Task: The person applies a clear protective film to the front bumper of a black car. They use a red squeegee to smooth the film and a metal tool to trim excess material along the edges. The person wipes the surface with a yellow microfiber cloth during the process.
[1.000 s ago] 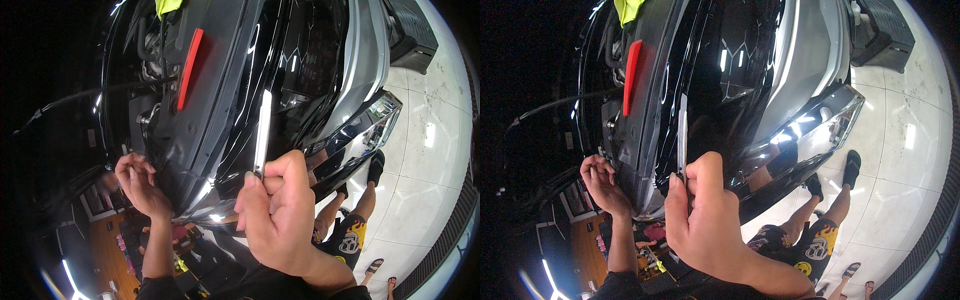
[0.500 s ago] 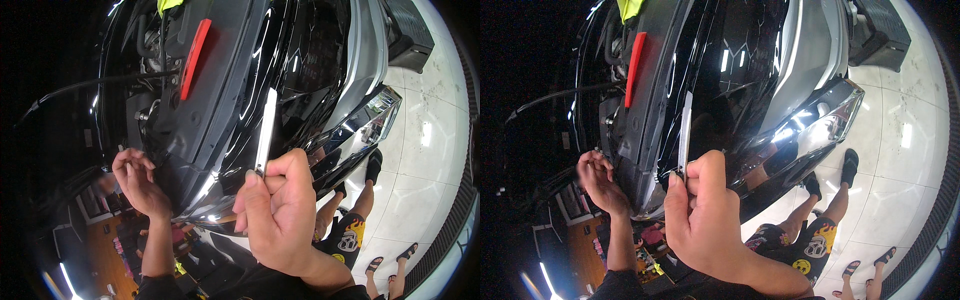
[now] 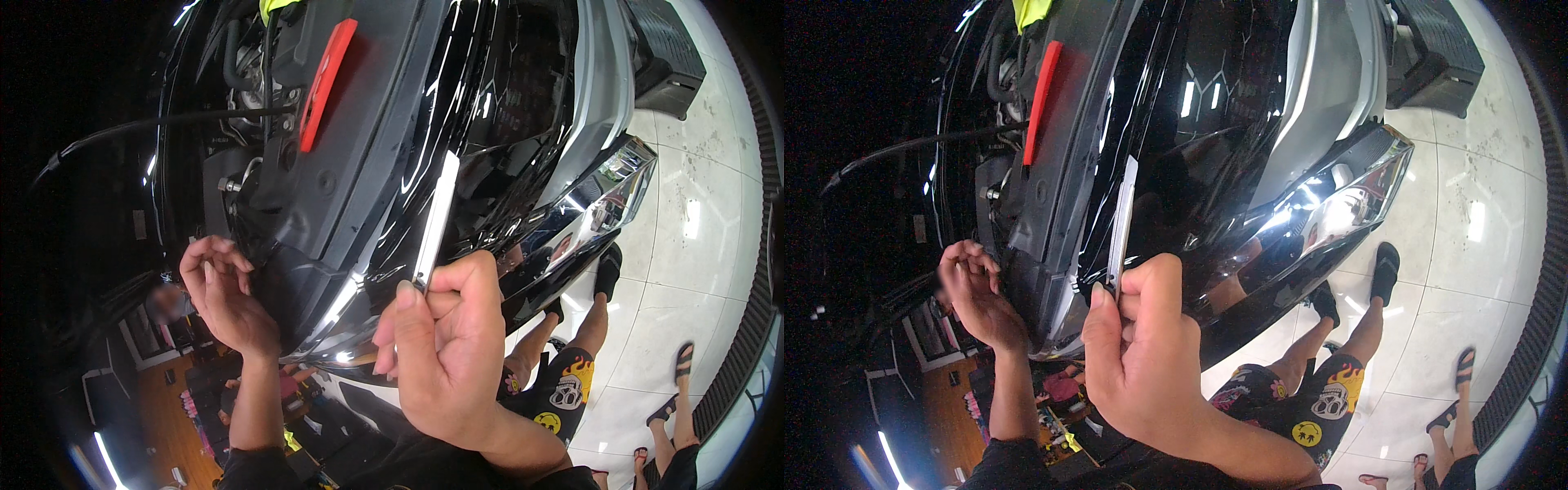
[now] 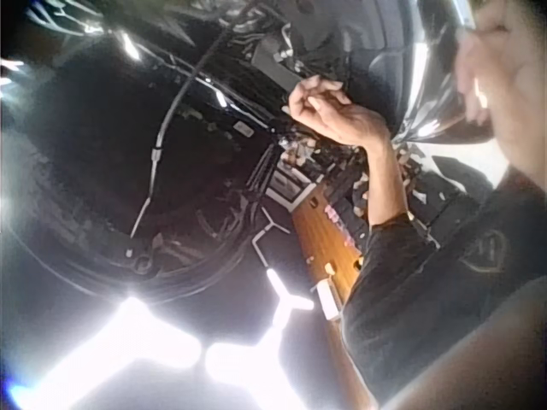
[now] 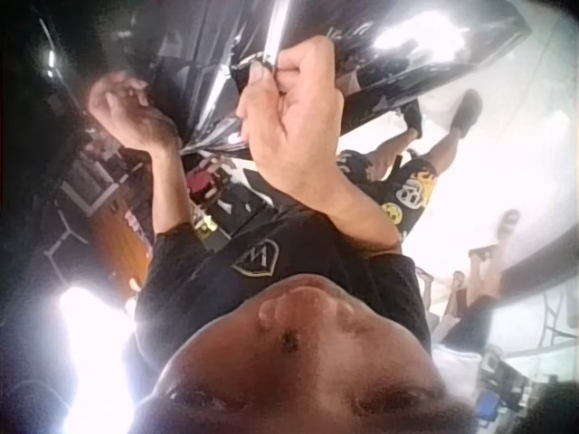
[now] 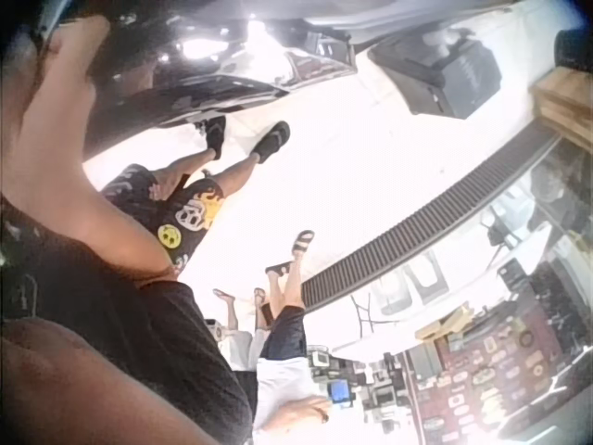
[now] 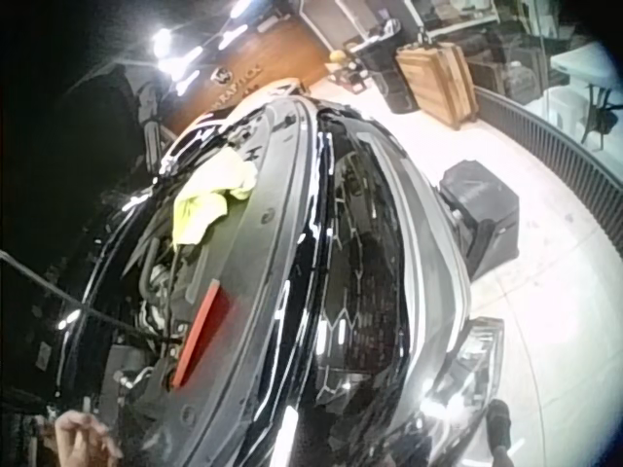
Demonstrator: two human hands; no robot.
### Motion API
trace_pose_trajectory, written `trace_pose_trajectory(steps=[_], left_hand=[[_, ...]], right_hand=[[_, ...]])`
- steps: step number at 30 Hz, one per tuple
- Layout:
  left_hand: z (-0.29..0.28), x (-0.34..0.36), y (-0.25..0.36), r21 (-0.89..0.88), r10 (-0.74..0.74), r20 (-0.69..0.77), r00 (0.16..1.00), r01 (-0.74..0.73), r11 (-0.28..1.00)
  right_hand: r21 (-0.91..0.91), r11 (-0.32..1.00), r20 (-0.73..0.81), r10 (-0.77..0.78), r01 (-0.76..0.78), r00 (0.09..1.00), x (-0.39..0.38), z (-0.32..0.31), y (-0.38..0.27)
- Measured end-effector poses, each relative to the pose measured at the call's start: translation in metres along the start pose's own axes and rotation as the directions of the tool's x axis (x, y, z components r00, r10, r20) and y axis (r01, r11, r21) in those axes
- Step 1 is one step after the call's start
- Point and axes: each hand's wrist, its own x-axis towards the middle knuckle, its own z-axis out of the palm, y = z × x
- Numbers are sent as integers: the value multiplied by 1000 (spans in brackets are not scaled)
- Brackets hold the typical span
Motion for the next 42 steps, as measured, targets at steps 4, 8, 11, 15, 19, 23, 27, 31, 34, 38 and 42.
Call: trace_pose_trajectory(steps=[4,8,11,15,19,23,27,31,34,38,42], left_hand=[[0,0,0,-11,-6,-9,1000,6,1000],[0,0,-1,-31,-19,-23,1000,18,999],[1,0,-2,-49,-23,-43,999,21,999],[-1,0,-1,-36,-41,-45,998,39,999],[-1,0,-2,-38,-25,-56,998,23,999],[-5,-1,-4,-35,-28,-31,999,27,999],[-7,-1,-4,-26,-20,-3,1000,20,999],[-9,-1,-6,-49,-28,-8,1000,28,998],[-8,-1,-5,-66,-44,-24,999,42,997],[-3,-1,-4,-102,-22,-41,999,18,995],[0,0,-3,-132,-14,-58,998,6,991]], right_hand=[[26,999,-32,21,-20,999,-1,5,1],[13,1000,-42,0,0,999,-2,6,5],[21,1000,-55,-1,2,998,-4,8,8],[-16,1000,-39,-18,17,999,-5,8,12],[-16,1000,-28,-25,25,999,-5,8,13],[22,999,-28,-41,41,999,-5,12,17],[36,998,-29,-43,44,999,-5,15,19],[16,999,-38,-32,33,999,-7,18,22],[42,999,-39,-17,18,999,-9,20,23],[15,1000,-25,-23,23,999,-11,21,25],[41,999,-39,3,-2,999,-15,25,27]])
